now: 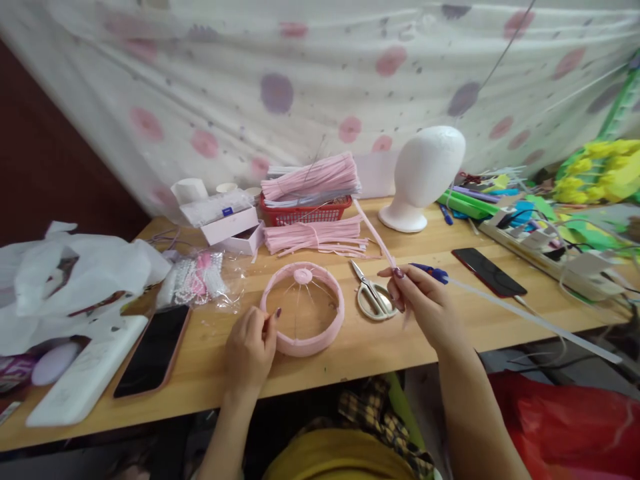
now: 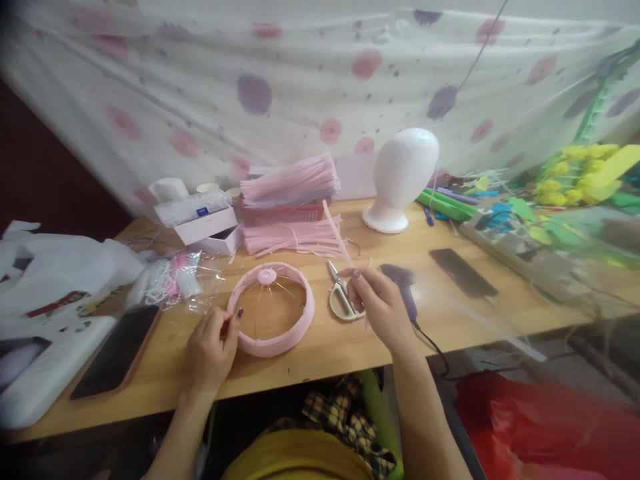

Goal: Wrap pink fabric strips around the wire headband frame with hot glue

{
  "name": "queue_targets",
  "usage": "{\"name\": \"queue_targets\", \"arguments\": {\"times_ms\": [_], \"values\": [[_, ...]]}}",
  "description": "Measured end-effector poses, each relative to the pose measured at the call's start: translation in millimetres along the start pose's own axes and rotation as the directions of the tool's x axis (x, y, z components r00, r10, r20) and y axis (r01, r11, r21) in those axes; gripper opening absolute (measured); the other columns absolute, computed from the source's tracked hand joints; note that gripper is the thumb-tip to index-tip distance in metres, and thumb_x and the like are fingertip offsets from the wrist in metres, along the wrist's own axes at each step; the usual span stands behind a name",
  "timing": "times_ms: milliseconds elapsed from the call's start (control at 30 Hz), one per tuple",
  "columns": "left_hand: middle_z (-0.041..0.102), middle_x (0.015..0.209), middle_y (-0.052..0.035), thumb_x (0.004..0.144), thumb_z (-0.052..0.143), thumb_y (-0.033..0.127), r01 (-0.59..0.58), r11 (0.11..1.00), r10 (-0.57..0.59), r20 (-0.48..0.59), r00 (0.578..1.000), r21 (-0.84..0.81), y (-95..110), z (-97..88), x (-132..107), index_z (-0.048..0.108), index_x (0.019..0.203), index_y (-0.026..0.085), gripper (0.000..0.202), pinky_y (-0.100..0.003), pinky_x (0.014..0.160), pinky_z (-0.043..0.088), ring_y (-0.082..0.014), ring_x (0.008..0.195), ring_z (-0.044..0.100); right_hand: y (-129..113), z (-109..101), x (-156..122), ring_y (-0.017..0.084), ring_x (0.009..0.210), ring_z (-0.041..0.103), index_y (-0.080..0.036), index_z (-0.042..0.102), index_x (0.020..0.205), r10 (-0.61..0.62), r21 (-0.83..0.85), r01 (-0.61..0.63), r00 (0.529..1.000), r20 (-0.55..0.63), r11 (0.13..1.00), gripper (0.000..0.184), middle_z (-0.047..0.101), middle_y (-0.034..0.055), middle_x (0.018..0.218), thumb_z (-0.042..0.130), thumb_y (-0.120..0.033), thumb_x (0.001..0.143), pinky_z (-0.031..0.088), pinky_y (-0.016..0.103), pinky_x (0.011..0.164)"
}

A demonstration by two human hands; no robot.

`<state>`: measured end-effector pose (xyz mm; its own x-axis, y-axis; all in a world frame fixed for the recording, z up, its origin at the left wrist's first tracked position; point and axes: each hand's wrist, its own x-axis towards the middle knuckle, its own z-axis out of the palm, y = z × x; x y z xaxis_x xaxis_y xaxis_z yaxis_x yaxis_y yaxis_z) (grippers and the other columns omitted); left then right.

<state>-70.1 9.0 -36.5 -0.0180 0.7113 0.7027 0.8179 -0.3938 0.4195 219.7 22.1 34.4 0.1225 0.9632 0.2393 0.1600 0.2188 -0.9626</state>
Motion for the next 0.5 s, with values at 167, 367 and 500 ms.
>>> {"name": "queue_targets", "arguments": {"times_ms": [167, 367, 500], "values": [[0.046, 0.059, 0.0027, 0.094, 0.053, 0.027, 0.065, 0.998, -0.063, -0.071, 0.996, 0.028, 7.8, 9.4, 2.9, 0.043, 0.065, 0.025, 0.031, -0.029, 0.055, 0.032, -0.0168, 0.055, 0.046, 8.2, -11.2, -17.1, 0.01, 0.051, 0.041, -0.022, 0.071, 0.102, -0.033, 0.034, 0.033, 0.999, -0.004, 0.999, 0.032, 0.049, -0.0038, 0.059, 0.061, -0.051, 0.092, 0.028, 0.024, 0.047], [0.069, 0.081, -0.0045, 0.096, 0.047, 0.033, 0.109, 0.989, -0.108, 0.018, 0.994, -0.102, 11.4, 17.9, 3.0, 0.061, 0.092, 0.022, 0.018, -0.03, 0.065, 0.05, -0.0195, 0.071, 0.066, 20.6, -12.8, -30.9, 0.01, 0.052, 0.042, -0.026, 0.07, 0.107, -0.032, 0.055, 0.034, 0.999, -0.025, 0.998, 0.025, 0.054, -0.0032, 0.065, 0.063, -0.045, 0.092, 0.031, 0.024, 0.048], [0.072, 0.092, -0.0061, 0.096, 0.052, 0.04, 0.285, 0.877, -0.295, 0.034, 0.955, -0.386, 19.1, 8.2, -0.3, 0.059, 0.121, 0.019, 0.033, -0.029, 0.064, 0.056, -0.0159, 0.066, 0.067, 17.4, -10.8, -39.3, 0.013, 0.059, 0.051, -0.027, 0.071, 0.105, -0.079, -0.051, 0.084, 0.992, 0.1, 0.995, 0.021, 0.06, -0.0003, 0.072, 0.06, -0.041, 0.094, 0.04, 0.024, 0.051]]}}
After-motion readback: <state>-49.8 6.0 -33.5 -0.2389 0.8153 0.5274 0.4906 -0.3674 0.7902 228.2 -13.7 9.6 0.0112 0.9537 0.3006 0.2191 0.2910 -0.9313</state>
